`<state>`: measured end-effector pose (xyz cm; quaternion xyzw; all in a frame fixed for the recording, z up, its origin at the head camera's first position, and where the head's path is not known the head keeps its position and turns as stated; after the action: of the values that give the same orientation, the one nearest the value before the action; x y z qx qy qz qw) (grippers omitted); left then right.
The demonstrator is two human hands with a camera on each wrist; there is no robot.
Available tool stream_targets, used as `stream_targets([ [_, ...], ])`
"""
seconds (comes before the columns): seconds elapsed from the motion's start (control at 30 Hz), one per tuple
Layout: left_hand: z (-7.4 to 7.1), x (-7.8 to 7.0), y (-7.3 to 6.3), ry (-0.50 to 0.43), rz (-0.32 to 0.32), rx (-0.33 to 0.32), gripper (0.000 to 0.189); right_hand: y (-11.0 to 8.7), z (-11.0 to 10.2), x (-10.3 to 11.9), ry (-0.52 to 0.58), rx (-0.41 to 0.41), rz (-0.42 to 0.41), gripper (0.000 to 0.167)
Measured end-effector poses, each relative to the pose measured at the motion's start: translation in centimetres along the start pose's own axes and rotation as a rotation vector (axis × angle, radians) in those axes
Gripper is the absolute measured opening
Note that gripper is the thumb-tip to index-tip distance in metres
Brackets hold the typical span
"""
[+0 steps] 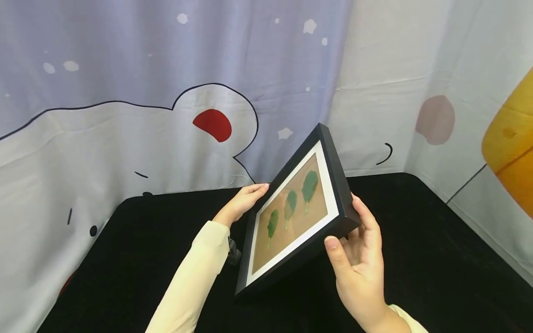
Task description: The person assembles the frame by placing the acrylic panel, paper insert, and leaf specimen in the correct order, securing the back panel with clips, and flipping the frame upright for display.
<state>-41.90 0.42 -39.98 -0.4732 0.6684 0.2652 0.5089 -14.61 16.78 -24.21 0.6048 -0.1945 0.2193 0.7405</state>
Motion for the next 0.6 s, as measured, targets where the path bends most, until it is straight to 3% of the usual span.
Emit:
stream_targets([
  [0.23, 0.56, -0.31, 0.05, 0.021, -0.034, 0.02, 0.056, 0.1, -0.04, -0.1, -0.017, -0.035, 0.012, 0.061],
  [0.4, 0.58, -0.4, 0.13, 0.024, -0.047, 0.0, 0.056, 0.14, -0.06, -0.28, -0.034, -0.051, 0.014, 0.06],
  [0.6, 0.56, -0.16, 0.25, -0.012, -0.079, -0.031, 0.054, 0.41, 0.22, 0.24, -0.088, -0.036, -0.071, 0.057],
])
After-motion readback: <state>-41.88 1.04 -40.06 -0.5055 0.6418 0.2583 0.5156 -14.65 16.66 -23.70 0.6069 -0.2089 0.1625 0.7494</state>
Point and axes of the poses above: each hand's wrist, its own y-axis towards the middle knuckle, its own z-axis out of the palm, x = y × z, the point moved 9 cm from there along y, towards the middle knuckle, and after that the axes turned 4 degrees about -z, right-handed, at the moved point
